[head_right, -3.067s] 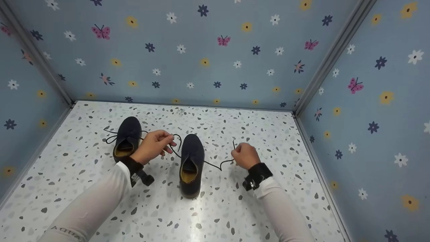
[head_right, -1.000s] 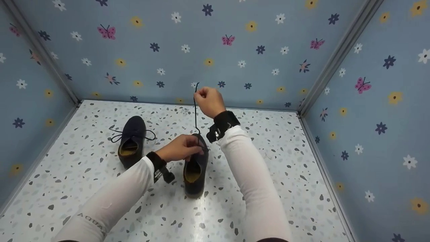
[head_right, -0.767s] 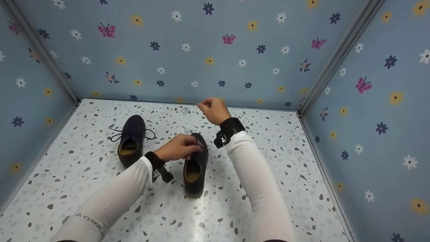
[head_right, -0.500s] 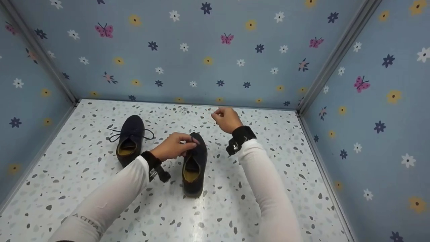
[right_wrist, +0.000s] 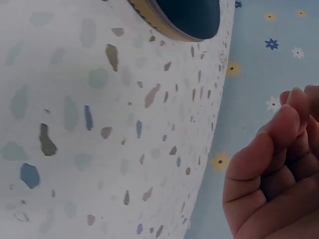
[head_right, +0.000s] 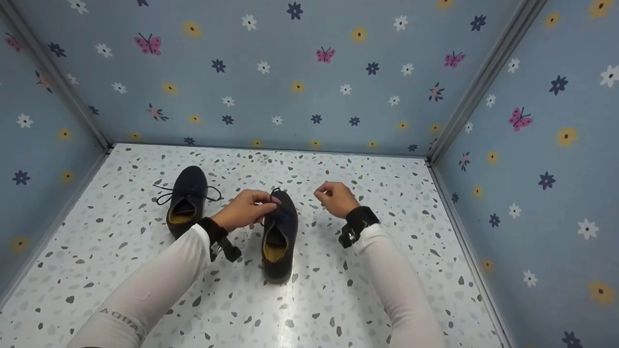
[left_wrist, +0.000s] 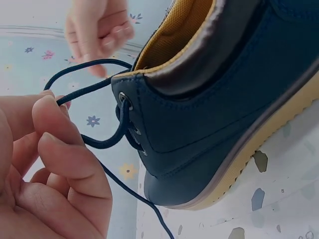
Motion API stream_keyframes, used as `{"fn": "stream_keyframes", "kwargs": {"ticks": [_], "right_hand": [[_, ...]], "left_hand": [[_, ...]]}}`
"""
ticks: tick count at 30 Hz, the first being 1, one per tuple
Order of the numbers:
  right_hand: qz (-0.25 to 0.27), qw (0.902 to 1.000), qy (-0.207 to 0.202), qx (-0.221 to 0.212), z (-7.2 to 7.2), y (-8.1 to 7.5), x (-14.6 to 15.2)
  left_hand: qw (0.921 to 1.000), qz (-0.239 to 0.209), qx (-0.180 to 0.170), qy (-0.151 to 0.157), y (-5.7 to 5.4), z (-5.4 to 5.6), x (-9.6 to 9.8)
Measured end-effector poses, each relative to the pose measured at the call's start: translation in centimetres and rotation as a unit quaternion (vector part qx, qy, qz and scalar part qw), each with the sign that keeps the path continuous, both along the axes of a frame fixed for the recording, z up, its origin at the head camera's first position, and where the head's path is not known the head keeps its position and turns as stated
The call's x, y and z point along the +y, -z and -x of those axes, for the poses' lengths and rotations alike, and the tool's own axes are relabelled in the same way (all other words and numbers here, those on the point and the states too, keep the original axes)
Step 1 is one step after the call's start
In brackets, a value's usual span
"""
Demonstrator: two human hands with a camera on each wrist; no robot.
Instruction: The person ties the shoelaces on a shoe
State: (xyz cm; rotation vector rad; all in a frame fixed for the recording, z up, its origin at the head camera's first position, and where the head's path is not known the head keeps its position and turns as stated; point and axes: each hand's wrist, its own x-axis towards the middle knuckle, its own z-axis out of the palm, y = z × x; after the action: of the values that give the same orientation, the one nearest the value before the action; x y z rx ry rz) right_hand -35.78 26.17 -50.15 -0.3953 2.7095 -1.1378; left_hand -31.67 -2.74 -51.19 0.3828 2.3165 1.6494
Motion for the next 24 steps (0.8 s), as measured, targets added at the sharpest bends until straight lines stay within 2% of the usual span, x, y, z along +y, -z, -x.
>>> {"fn": "stream_keyframes", "kwargs": {"ticks": [5,9,13,18,24], "right_hand": [[0.034,0.9976,-0.055,-0.025,-1.7,2.1,-1.1],[0.044,0.9941,-0.099,-0.012,-2.6,2.9,-2.6],[0.023,0.9948,-0.099,0.007,-3.0,3.0,-3.7],[0.018,0.997,-0.072,0.024,-3.1,2.1,-3.6],[0.018,0.9964,-0.066,0.051,-3.5,-0.6,-2.3]], "left_hand": [[0.9999,-0.007,-0.007,-0.003,0.1,0.0,0.0],[0.9999,-0.01,-0.008,-0.001,0.0,0.0,-0.1],[0.9999,-0.009,-0.01,-0.001,-0.1,-0.1,-0.1],[0.9999,-0.013,-0.003,-0.006,-0.2,0.0,-0.2],[0.9998,-0.012,0.016,-0.005,-0.1,0.0,-0.6]]}}
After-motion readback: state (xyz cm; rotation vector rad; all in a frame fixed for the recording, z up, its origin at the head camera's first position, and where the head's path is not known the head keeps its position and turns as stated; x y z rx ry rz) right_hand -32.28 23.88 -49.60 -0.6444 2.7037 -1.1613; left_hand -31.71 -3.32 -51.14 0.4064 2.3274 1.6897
